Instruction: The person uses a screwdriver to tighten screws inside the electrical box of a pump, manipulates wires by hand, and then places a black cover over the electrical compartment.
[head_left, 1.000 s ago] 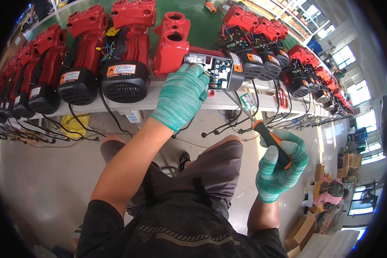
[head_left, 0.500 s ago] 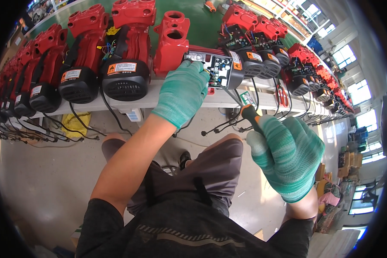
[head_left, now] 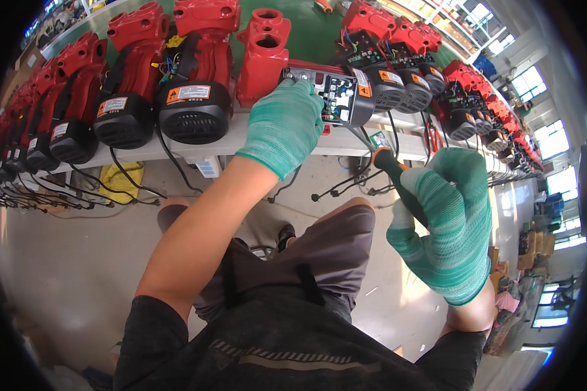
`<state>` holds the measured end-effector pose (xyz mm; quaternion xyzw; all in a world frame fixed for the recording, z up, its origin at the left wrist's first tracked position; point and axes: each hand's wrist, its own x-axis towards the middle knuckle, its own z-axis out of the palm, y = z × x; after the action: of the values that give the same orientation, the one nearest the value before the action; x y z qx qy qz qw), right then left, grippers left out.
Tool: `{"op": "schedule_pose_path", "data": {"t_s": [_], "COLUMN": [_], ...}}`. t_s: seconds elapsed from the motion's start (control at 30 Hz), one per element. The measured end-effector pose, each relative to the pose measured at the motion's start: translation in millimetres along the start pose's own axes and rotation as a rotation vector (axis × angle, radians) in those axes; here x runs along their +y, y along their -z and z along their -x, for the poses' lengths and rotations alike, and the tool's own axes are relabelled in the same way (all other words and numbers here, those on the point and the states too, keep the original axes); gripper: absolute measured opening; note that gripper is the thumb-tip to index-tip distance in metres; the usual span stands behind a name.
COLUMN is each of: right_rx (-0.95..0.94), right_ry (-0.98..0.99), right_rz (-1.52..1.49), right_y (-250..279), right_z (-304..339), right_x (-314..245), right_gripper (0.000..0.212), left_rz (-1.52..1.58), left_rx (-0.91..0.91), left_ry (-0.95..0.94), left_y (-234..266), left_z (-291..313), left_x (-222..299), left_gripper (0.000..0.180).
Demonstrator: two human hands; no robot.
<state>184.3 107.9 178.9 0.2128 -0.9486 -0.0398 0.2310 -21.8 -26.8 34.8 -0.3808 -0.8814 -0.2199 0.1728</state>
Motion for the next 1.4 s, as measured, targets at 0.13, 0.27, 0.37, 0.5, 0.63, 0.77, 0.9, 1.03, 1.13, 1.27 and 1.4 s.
{"op": "schedule_pose_path", "data": {"t_s": [0.13, 0.27, 0.37, 0.5, 0.63, 0.77, 0.9, 1.03, 1.13, 1.27, 1.4], "right_rx": [0.086, -0.031, 0.143, 0.038, -0.011, 0.131, 0.138, 0.000, 0.066, 0.082, 0.087], "right_ry": [-0.002, -0.166, 0.011, -0.095, -0.119, -0.034, 0.013, -0.064, -0.074, -0.046, -0.036], "right_rz": [0.032, 0.009, 0.022, 0.011, 0.093, 0.046, 0.016, 0.044, 0.079, 0.114, 0.038], "right_y": [-4, -5, -14, -4, -12, -16, -15, -7, -13, -17, -16], "right_z": [0, 7, 11, 7, 19, 17, 18, 18, 22, 25, 24], "right_x": [-6, -9, 1, -12, -8, -4, -3, -5, -6, -1, 2], "right_gripper": [0.047, 0.043, 0.045, 0.041, 0.040, 0.048, 0.050, 0.047, 0.048, 0.041, 0.045], "left_rz": [-0.013, -0.018, -0.036, -0.062, -0.069, -0.071, -0.130, -0.287, -0.280, -0.270, -0.279], "left_rx": [0.017, 0.052, 0.076, 0.057, 0.037, 0.030, -0.013, -0.133, -0.137, -0.121, -0.151], "left_ry": [0.004, -0.008, -0.026, -0.012, -0.013, -0.003, -0.024, -0.109, -0.076, -0.078, -0.142], "left_y": [2, 0, -2, 1, 2, 3, 4, 1, 7, -2, -6], "left_z": [-2, -2, -5, -6, -8, -7, -9, -13, -11, -13, -14], "left_x": [1, 0, 0, 2, 3, 7, 3, 5, 11, 5, -1], "left_gripper": [0.014, 0.013, 0.011, 0.010, 0.010, 0.009, 0.009, 0.010, 0.011, 0.011, 0.012]}}
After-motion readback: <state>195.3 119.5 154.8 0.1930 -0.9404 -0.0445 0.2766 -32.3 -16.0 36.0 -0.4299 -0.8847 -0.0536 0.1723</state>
